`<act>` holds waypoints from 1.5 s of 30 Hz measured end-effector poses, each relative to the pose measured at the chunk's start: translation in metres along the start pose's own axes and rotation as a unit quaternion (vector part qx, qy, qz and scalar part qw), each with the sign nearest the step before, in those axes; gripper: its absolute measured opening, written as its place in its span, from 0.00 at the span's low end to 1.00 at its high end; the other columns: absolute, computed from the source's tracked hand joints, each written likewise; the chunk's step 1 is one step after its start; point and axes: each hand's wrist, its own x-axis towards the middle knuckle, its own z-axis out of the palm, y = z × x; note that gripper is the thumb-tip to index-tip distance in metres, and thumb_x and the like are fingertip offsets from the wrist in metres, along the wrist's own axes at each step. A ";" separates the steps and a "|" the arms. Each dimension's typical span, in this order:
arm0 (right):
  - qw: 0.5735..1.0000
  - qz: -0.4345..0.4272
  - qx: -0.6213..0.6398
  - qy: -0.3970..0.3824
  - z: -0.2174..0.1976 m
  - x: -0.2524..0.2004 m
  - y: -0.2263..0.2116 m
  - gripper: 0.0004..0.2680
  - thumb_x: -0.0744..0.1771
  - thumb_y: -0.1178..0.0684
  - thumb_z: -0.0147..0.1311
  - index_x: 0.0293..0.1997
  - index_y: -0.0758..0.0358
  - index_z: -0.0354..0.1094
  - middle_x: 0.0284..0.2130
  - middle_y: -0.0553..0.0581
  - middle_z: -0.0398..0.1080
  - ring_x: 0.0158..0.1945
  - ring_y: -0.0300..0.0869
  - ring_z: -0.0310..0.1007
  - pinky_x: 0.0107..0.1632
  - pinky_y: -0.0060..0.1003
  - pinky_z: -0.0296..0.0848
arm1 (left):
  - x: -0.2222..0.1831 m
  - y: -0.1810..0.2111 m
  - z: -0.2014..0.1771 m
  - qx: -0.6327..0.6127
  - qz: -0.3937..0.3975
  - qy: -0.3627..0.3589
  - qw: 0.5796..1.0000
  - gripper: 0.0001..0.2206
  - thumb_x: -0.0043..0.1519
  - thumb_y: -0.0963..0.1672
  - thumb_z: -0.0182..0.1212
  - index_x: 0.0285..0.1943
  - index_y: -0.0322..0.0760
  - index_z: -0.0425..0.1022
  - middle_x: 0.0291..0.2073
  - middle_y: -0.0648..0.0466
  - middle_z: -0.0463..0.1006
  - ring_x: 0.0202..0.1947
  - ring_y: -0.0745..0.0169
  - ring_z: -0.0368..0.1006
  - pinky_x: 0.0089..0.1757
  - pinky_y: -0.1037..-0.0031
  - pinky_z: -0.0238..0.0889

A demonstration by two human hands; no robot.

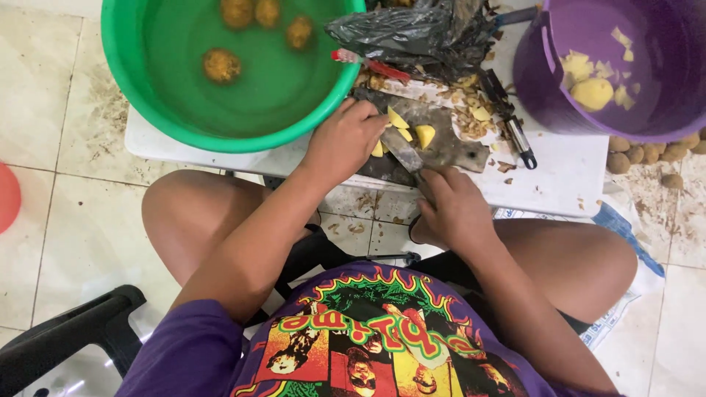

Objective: Slicing peeled potatoes into smaller pieces on a wooden cutting board using a knife

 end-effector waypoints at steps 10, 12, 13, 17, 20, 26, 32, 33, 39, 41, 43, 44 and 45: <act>0.994 0.058 0.090 -0.002 0.005 -0.024 0.021 0.15 0.63 0.52 0.59 0.54 0.61 0.70 0.40 0.65 0.69 0.46 0.63 0.73 0.48 0.56 0.75 | 0.015 0.040 -0.047 -0.166 -0.132 0.102 0.972 0.05 0.65 0.45 0.67 0.48 0.50 0.81 0.33 0.62 0.80 0.38 0.58 0.79 0.42 0.68 0.74; 0.986 0.100 0.131 0.010 -0.029 -0.020 0.005 0.17 0.62 0.55 0.61 0.56 0.61 0.70 0.43 0.66 0.71 0.47 0.64 0.74 0.47 0.53 0.76 | 0.014 0.042 -0.051 -0.191 -0.153 0.099 0.964 0.05 0.64 0.45 0.67 0.47 0.50 0.81 0.32 0.62 0.80 0.38 0.58 0.79 0.42 0.68 0.74; 0.975 0.142 0.169 0.022 -0.046 -0.019 -0.002 0.18 0.62 0.58 0.62 0.59 0.62 0.70 0.46 0.67 0.73 0.48 0.64 0.75 0.47 0.50 0.77 | 0.014 0.043 -0.052 -0.220 -0.173 0.096 0.955 0.05 0.63 0.44 0.67 0.46 0.51 0.81 0.32 0.62 0.80 0.37 0.59 0.80 0.41 0.69 0.74; 0.951 0.195 0.237 0.037 -0.070 -0.028 -0.002 0.16 0.64 0.61 0.61 0.58 0.66 0.69 0.45 0.71 0.74 0.47 0.68 0.76 0.46 0.56 0.76 | 0.029 0.056 -0.075 -0.219 -0.152 -0.032 0.963 0.06 0.60 0.40 0.67 0.43 0.44 0.80 0.36 0.50 0.79 0.42 0.42 0.78 0.44 0.56 0.72; 0.944 0.247 0.212 0.045 -0.061 -0.040 0.008 0.17 0.64 0.55 0.62 0.61 0.57 0.68 0.46 0.64 0.75 0.50 0.63 0.75 0.46 0.55 0.76 | 0.065 0.075 -0.096 -0.224 -0.116 -0.174 0.952 0.04 0.59 0.43 0.65 0.40 0.40 0.80 0.37 0.41 0.80 0.43 0.32 0.78 0.46 0.46 0.69; 0.916 0.311 0.253 0.026 -0.057 -0.035 0.000 0.16 0.64 0.53 0.54 0.60 0.55 0.67 0.49 0.53 0.76 0.51 0.42 0.74 0.54 0.37 0.68 | 0.160 0.117 -0.066 -0.286 0.031 -0.087 0.954 0.07 0.60 0.39 0.55 0.31 0.43 0.62 0.22 0.59 0.71 0.23 0.66 0.64 0.27 0.68 0.51; 0.932 0.258 0.254 0.017 -0.051 -0.045 0.005 0.17 0.64 0.54 0.55 0.60 0.57 0.67 0.49 0.54 0.76 0.51 0.44 0.74 0.54 0.38 0.67 | 0.137 0.108 -0.071 -0.205 -0.164 -0.046 0.964 0.31 0.71 0.48 0.62 0.79 0.53 0.47 0.73 0.48 0.74 0.17 0.89 0.66 0.26 0.92 0.73; 0.934 0.247 0.257 0.015 -0.050 -0.047 0.007 0.16 0.65 0.54 0.54 0.61 0.57 0.66 0.50 0.54 0.75 0.51 0.44 0.73 0.54 0.38 0.67 | 0.116 0.099 -0.072 -0.237 -0.187 -0.034 0.953 0.25 0.69 0.48 0.59 0.75 0.50 0.56 0.66 0.49 0.77 0.29 0.76 0.75 0.34 0.80 0.75; 0.920 0.258 0.295 -0.014 -0.058 -0.036 -0.011 0.16 0.66 0.54 0.57 0.61 0.55 0.67 0.47 0.68 0.77 0.52 0.66 0.75 0.51 0.60 0.73 | 0.003 0.037 -0.019 -0.123 -0.186 0.032 0.974 0.09 0.60 0.46 0.67 0.49 0.49 0.80 0.37 0.57 0.82 0.40 0.53 0.80 0.41 0.60 0.75; 0.923 0.247 0.292 -0.035 -0.056 -0.035 -0.020 0.16 0.65 0.55 0.58 0.60 0.55 0.69 0.47 0.68 0.77 0.53 0.67 0.75 0.52 0.60 0.73 | -0.015 0.030 -0.013 -0.084 -0.196 -0.006 0.977 0.09 0.60 0.46 0.67 0.48 0.49 0.81 0.37 0.59 0.82 0.39 0.56 0.80 0.40 0.63 0.76; 0.936 0.234 0.249 -0.080 -0.051 -0.038 -0.028 0.17 0.64 0.50 0.62 0.59 0.53 0.70 0.50 0.62 0.77 0.55 0.61 0.75 0.56 0.55 0.74 | -0.023 0.028 -0.008 -0.041 -0.194 -0.051 0.979 0.09 0.60 0.46 0.67 0.49 0.49 0.82 0.38 0.58 0.81 0.42 0.54 0.79 0.41 0.63 0.76; 0.936 0.236 0.249 -0.082 -0.054 -0.036 -0.035 0.17 0.64 0.50 0.62 0.59 0.53 0.70 0.50 0.62 0.77 0.55 0.61 0.75 0.56 0.55 0.74 | -0.026 0.026 -0.004 -0.043 -0.195 -0.054 0.978 0.09 0.60 0.46 0.67 0.49 0.49 0.82 0.38 0.58 0.81 0.42 0.54 0.79 0.41 0.63 0.76; 0.933 0.241 0.247 -0.098 -0.057 -0.034 -0.042 0.16 0.65 0.50 0.61 0.60 0.54 0.70 0.50 0.63 0.77 0.55 0.62 0.75 0.55 0.55 0.75 | -0.028 0.023 0.001 -0.036 -0.194 -0.055 0.979 0.09 0.59 0.46 0.68 0.48 0.50 0.82 0.37 0.59 0.81 0.42 0.54 0.79 0.41 0.63 0.76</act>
